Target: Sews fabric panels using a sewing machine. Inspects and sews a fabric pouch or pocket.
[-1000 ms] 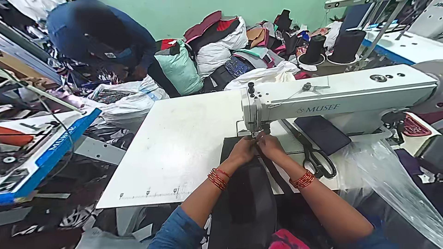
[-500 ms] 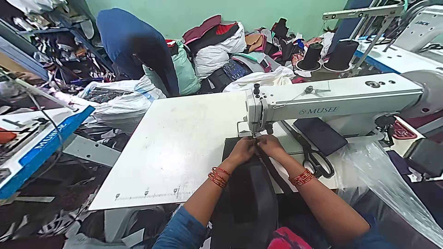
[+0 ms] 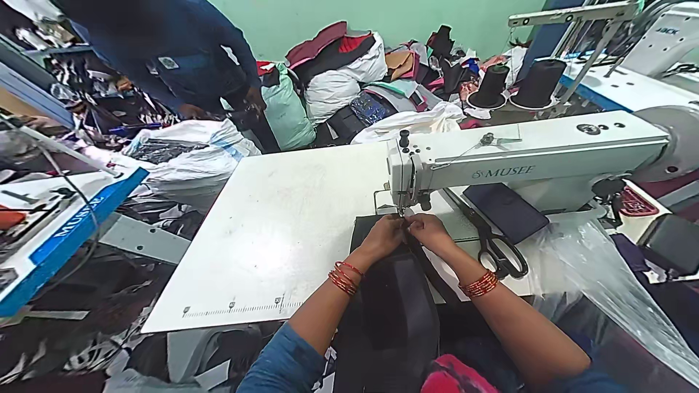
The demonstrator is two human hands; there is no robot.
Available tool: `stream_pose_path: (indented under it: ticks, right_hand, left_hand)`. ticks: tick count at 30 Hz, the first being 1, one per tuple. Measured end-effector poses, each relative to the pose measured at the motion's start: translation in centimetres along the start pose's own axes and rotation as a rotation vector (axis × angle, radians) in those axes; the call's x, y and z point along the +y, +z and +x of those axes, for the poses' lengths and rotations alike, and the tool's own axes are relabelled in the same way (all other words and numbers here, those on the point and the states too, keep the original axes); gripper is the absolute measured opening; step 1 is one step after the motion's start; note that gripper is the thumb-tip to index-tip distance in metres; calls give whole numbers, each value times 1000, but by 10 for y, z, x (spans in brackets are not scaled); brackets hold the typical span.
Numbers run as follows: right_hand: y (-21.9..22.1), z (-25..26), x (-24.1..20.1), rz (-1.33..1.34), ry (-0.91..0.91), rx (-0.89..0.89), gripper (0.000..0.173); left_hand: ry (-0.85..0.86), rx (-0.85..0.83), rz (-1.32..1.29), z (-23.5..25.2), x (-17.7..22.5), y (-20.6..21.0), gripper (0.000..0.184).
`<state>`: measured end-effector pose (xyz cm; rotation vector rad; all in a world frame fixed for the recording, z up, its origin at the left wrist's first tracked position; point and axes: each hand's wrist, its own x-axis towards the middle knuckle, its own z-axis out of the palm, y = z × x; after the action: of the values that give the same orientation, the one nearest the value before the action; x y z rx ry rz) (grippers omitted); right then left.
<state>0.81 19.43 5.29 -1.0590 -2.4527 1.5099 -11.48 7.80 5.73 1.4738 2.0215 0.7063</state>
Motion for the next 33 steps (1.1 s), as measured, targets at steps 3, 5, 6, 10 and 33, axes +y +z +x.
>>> stream_pose_path:
  ticks: [3, 5, 6, 10, 33]
  right_hand:
    - [0, -3, 0, -19, 4, 12, 35]
    - [0, -5, -3, -40, 12, 10, 35]
    - [0, -5, -4, -52, 14, 5, 36]
    - [4, -7, -7, -39, 5, 6, 37]
    - [4, -10, 4, 35, -27, -31, 37]
  left_hand:
    - [-14, -5, -190, 0, -15, -9, 36]
    - [-18, -15, -227, 1, -18, -12, 36]
    - [-18, -21, -225, 2, -18, -13, 37]
    - [45, -7, -176, 3, -21, -10, 38]
    - [-184, 40, 163, -20, 12, 17, 55]
